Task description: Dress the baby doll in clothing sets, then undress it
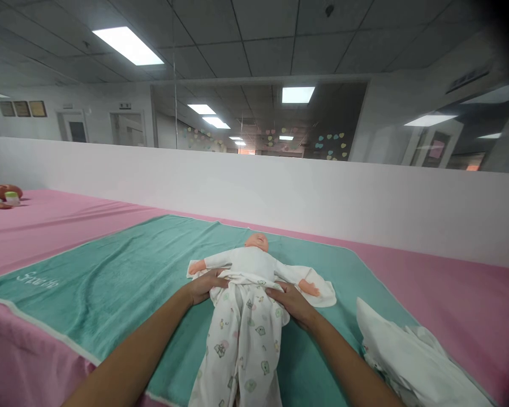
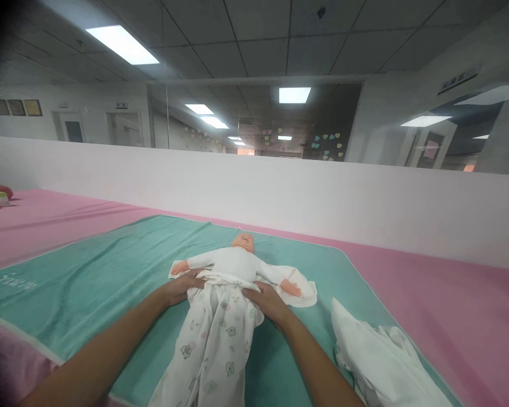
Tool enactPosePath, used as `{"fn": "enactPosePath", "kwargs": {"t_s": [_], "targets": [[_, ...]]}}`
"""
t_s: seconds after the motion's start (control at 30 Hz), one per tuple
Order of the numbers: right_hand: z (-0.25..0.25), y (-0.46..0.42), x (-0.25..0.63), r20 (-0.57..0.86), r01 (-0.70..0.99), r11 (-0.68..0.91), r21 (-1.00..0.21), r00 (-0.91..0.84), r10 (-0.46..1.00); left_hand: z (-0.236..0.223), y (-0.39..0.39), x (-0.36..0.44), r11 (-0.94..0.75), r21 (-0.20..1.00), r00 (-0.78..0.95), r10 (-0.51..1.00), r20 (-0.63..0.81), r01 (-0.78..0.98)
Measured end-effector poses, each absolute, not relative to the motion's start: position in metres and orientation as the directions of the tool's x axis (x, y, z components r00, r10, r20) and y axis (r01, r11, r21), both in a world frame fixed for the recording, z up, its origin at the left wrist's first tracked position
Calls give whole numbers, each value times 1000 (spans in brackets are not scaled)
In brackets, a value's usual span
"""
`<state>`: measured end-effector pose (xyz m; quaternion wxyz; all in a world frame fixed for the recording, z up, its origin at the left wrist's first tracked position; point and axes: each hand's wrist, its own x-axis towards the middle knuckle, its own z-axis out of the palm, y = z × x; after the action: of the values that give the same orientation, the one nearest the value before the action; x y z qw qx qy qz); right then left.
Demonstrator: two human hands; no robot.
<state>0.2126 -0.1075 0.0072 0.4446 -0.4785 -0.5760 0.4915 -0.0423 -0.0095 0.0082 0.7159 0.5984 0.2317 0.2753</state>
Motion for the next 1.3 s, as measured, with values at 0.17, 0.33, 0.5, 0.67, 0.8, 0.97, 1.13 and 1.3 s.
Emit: {"fn": "enactPosePath", "kwargs": {"t_s": [0.17,0.33,0.5,0.67,0.8,0.97,1.13,1.3], "targets": [[8,-108,212,42,133,61,-989,-142,989,9,-10,-42,131,984,726,688,-3,-121],[7,-107,212,43,149,61,-987,-126,991,7,-9,-42,131,984,732,681,-2,-120],[7,-108,212,50,135,68,-988,-138,989,5,-7,-42,128,984,725,689,2,-124],[7,-107,212,52,137,70,-988,-135,989,6,-8,-42,116,986,733,681,6,-116],[8,-106,212,49,138,68,-988,-140,989,8,-9,-42,104,990,733,680,-3,-93],[8,-108,212,55,190,81,-979,-139,989,15,-14,-43,55,998,725,689,-24,-19],[10,-105,216,118,342,169,-925,-164,979,22,-21,-37,-286,933,668,741,71,218],[7,-118,218,142,467,260,-845,-273,951,10,-44,-42,-499,743,505,826,251,446]]}}
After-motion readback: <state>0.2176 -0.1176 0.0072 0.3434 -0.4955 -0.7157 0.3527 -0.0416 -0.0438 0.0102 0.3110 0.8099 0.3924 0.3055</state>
